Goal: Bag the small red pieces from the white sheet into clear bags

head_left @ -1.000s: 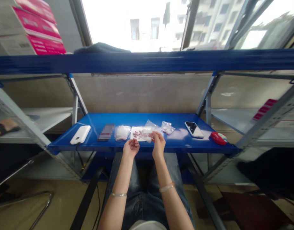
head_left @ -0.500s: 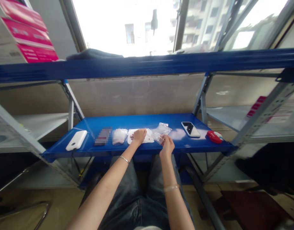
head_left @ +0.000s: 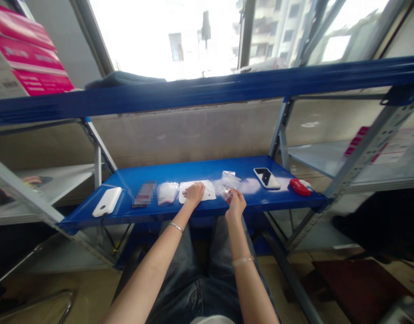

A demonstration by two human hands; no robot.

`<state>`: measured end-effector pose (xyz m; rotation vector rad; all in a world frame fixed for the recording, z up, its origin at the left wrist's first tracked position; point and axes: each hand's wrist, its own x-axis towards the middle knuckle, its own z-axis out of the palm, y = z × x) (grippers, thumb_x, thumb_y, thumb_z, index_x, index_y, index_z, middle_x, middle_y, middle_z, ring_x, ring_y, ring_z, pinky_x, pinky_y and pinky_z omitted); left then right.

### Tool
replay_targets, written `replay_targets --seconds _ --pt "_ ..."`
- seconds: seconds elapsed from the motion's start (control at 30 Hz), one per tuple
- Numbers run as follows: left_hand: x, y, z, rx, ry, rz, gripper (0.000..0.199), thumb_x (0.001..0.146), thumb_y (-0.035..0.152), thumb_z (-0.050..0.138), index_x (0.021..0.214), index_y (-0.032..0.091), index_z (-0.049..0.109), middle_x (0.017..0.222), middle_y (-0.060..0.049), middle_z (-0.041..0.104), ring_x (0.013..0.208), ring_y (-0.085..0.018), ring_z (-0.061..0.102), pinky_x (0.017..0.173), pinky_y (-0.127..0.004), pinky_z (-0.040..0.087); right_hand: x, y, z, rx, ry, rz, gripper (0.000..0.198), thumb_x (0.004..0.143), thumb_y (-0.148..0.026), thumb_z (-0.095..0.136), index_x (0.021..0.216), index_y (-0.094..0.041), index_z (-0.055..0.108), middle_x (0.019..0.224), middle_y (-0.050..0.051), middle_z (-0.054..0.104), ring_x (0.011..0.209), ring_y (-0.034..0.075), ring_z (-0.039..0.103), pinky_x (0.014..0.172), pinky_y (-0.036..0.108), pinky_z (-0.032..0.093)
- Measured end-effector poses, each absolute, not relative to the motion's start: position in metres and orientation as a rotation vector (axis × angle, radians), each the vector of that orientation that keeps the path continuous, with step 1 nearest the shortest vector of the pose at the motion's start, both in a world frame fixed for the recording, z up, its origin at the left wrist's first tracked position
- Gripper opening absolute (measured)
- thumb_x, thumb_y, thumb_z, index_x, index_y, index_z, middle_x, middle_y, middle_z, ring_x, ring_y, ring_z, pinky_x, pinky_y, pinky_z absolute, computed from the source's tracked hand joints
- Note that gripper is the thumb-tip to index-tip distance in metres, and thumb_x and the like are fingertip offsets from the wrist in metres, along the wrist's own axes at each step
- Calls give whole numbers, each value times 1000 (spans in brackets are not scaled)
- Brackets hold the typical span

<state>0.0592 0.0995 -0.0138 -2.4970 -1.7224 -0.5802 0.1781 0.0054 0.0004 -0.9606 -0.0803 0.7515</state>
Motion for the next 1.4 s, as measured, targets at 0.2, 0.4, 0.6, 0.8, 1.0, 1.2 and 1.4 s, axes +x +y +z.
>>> replay_targets --seconds 0.2,0.4,0.6,0.8,1.0,1.2,1.4 --pt "59 97 -12 -2482 -1725 -583 36 93 28 32 91 12 64 95 -16 67 90 -24 64 75 -31 45 180 8 -6 -1034 -146 746 34 57 -29 68 86 -15 59 72 2 67 61 15 64 46 20 44" --pt "59 96 -11 -2474 -1728 -586 38 93 27 29 93 11 64 96 -15 66 90 -24 63 74 -32 45 178 10 -13 -1042 -188 711 43 54 -30 70 93 -15 59 79 3 67 64 14 63 49 20 45" --pt "59 95 -11 -2480 -1731 -587 36 93 28 32 95 12 64 97 -15 65 94 -23 61 78 -31 44 178 10 -13 -1030 -182 732 45 52 -27 71 94 -15 58 82 4 68 63 13 63 48 18 43" --pt "60 94 -9 -2472 -1761 -587 33 92 25 34 95 11 64 96 -15 65 95 -22 60 79 -30 43 179 11 -15 -1031 -194 730 43 53 -26 70 93 -15 59 82 3 68 63 14 63 46 18 44" --pt "59 92 -8 -2447 -1776 -646 33 92 31 34 94 14 62 96 -13 64 93 -22 59 76 -29 42 179 10 -15 -1026 -184 734 42 52 -22 69 92 -15 60 80 3 69 62 14 63 45 18 43" --pt "49 86 -4 -2382 -1759 -1089 37 94 36 29 86 19 60 88 -9 62 95 -19 54 81 -27 39 181 9 -12 -1041 -190 777 43 51 -22 72 92 -14 63 76 3 69 61 13 62 45 18 42" --pt "43 62 3 -2297 -1757 -1564 38 92 40 31 83 19 61 88 -8 63 94 -20 54 89 -30 37 179 9 -13 -1064 -287 850 46 51 -26 73 94 -13 65 77 4 69 60 13 61 43 17 37"
